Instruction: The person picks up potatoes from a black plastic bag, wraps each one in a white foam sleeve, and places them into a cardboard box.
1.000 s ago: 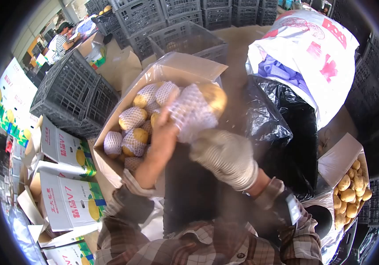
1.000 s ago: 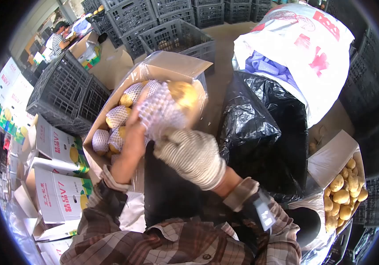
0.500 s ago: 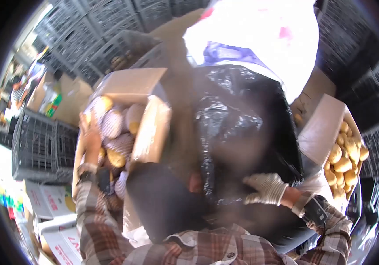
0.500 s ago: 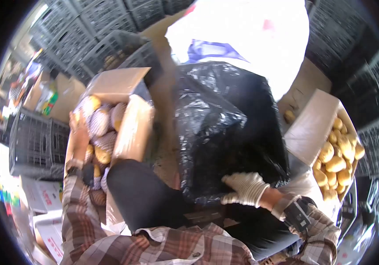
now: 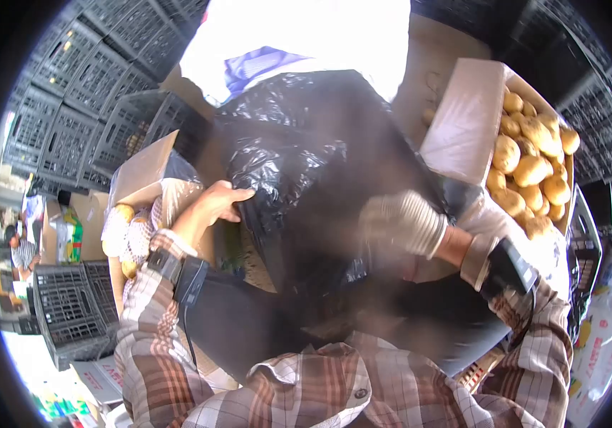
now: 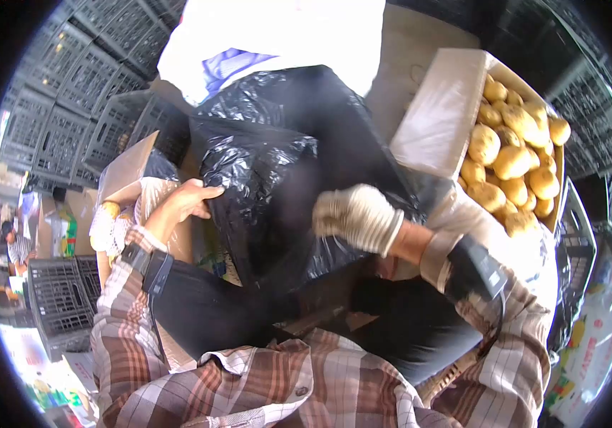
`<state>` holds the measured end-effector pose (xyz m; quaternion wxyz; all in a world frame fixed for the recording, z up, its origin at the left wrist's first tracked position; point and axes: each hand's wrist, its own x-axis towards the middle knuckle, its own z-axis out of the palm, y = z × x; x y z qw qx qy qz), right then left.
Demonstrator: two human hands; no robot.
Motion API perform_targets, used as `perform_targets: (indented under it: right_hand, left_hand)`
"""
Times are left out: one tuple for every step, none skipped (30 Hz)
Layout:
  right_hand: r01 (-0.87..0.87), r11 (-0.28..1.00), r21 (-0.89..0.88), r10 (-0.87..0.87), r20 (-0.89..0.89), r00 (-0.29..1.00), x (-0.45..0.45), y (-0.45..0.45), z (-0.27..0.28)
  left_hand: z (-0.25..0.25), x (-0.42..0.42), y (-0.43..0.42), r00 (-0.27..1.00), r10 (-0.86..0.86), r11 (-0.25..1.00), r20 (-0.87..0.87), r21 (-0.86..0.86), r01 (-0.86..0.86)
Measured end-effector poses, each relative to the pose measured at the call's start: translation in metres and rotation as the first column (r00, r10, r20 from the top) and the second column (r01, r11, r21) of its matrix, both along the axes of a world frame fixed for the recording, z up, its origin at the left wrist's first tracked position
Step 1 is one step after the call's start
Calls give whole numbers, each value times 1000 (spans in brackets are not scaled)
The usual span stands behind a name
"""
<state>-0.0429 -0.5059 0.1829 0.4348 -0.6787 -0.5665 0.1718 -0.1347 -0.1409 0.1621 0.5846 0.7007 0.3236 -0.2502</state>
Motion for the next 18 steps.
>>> perform_targets:
  right_hand:
    - [74, 997, -11, -74, -112, 991, 5, -6, 12]
    - [122, 958, -258, -208, -337, 918, 0, -8, 42]
    - [109, 988, -109, -142, -355, 924, 0, -10, 31]
    - [105, 994, -33, -108, -497, 861, -9, -9, 42]
    - [90, 996, 19, -70, -481, 874, -17, -8, 52]
    - [71, 995, 68, -25, -526, 850, -25, -7, 58]
    - [39, 999, 23, -21, -529, 848, -30, -7, 68]
    - [110, 978, 175, -33, -390, 920, -35, -3, 62]
    - [157, 967, 200, -72, -377, 923, -36, -1, 67]
    - [232, 939, 254, -104, -432, 896, -36, 7, 71]
    - [309, 883, 354, -121, -466, 877, -29, 13, 72]
    - [439, 816, 376, -178, -559, 810, -19, 14, 85]
    - [547, 737, 397, -199, -646, 737, -8, 15, 94]
    - [667, 629, 400, -248, -710, 659, 5, 17, 96]
    - [767, 509, 390, -275, -771, 575, 15, 18, 98]
    - [775, 461, 432, -317, -736, 598, 12, 20, 101]
    - [666, 571, 480, -455, -490, 743, -6, 19, 107]
    - [512, 638, 575, -358, -367, 859, -22, 49, 86]
  left_hand:
    - [2, -1, -2, 999, -4, 998, -45, 62, 7]
    - [14, -3, -12, 992, -7, 981, -127, 191, 32]
    - [6, -9, -10, 997, -3, 971, -79, 238, 22]
    - [8, -12, -11, 999, 13, 979, -47, 205, -3]
    - [5, -18, 0, 997, -68, 982, 41, 177, 60]
    - [25, -22, -18, 993, -82, 946, 83, 322, 51]
    - [37, -11, -26, 982, -189, 828, -27, 533, 174]
    - [35, -10, -21, 951, -290, 761, 110, 629, 160]
    - [52, -6, -38, 946, -238, 874, 221, 473, 110]
    - [79, -3, -54, 944, -254, 866, 212, 485, 124]
    - [78, -5, -50, 857, -115, 932, 503, 352, -82]
    - [94, -4, -58, 765, 43, 961, 643, 181, -206]
    - [106, -3, -67, 642, 223, 947, 733, -8, -320]
    - [108, -1, -82, 705, 154, 960, 693, 63, -271]
    - [112, -4, -104, 759, 87, 966, 646, 132, -223]
    - [127, -11, -161, 849, -33, 829, 528, 490, -272]
    - [111, -17, -174, 767, -122, 916, 630, 370, -158]
    - [101, -20, -181, 718, -170, 941, 675, 327, -85]
